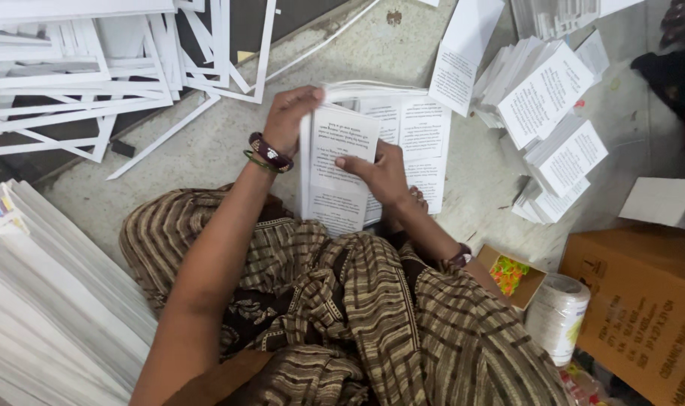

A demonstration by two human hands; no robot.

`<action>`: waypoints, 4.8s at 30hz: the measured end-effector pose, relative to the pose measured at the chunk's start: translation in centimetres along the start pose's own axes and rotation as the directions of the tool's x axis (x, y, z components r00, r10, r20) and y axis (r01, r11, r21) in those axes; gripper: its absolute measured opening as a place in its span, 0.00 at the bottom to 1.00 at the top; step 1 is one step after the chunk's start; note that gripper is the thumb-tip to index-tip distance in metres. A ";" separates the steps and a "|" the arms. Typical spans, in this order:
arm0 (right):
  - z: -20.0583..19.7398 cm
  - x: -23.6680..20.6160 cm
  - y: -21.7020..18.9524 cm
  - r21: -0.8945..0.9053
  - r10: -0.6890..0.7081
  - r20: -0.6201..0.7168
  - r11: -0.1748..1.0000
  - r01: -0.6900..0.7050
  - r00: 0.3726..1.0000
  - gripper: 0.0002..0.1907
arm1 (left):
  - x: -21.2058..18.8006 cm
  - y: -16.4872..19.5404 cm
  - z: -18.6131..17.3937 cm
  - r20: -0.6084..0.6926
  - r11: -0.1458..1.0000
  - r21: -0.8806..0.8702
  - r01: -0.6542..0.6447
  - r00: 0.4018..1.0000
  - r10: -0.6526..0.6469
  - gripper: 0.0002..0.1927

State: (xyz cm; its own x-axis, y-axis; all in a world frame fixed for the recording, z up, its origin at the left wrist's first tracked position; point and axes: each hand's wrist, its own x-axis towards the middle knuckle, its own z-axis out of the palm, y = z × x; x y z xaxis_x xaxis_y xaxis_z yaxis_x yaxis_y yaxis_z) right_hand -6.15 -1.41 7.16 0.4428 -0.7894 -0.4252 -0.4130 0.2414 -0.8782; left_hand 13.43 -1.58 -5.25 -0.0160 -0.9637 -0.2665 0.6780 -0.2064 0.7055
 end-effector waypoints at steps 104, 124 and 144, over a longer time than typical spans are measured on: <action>-1.4 -7.0 15.3 -0.667 0.091 -0.432 0.637 -0.386 0.897 0.34 | -10.2 -5.5 7.2 -0.131 0.400 0.916 -0.025 0.925 0.356 0.16; -12.1 -9.1 10.7 -0.638 -0.141 -0.346 0.760 -0.122 0.927 0.27 | -2.5 -11.6 7.4 -0.558 0.387 0.812 0.438 0.778 0.290 0.30; -11.4 -1.2 15.6 -0.600 -0.206 -0.436 0.792 -0.113 0.876 0.40 | -4.0 -8.1 9.9 -0.470 0.333 0.858 0.391 0.860 0.200 0.27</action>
State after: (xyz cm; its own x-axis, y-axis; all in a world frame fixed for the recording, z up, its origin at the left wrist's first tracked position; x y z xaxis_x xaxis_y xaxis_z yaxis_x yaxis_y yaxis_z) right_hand -22.15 -3.16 -3.52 0.1258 -0.9874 -0.0961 -0.8545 -0.0586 -0.5162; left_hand 0.74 2.29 -3.42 0.4673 -0.7902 -0.3966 -0.4108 -0.5912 0.6941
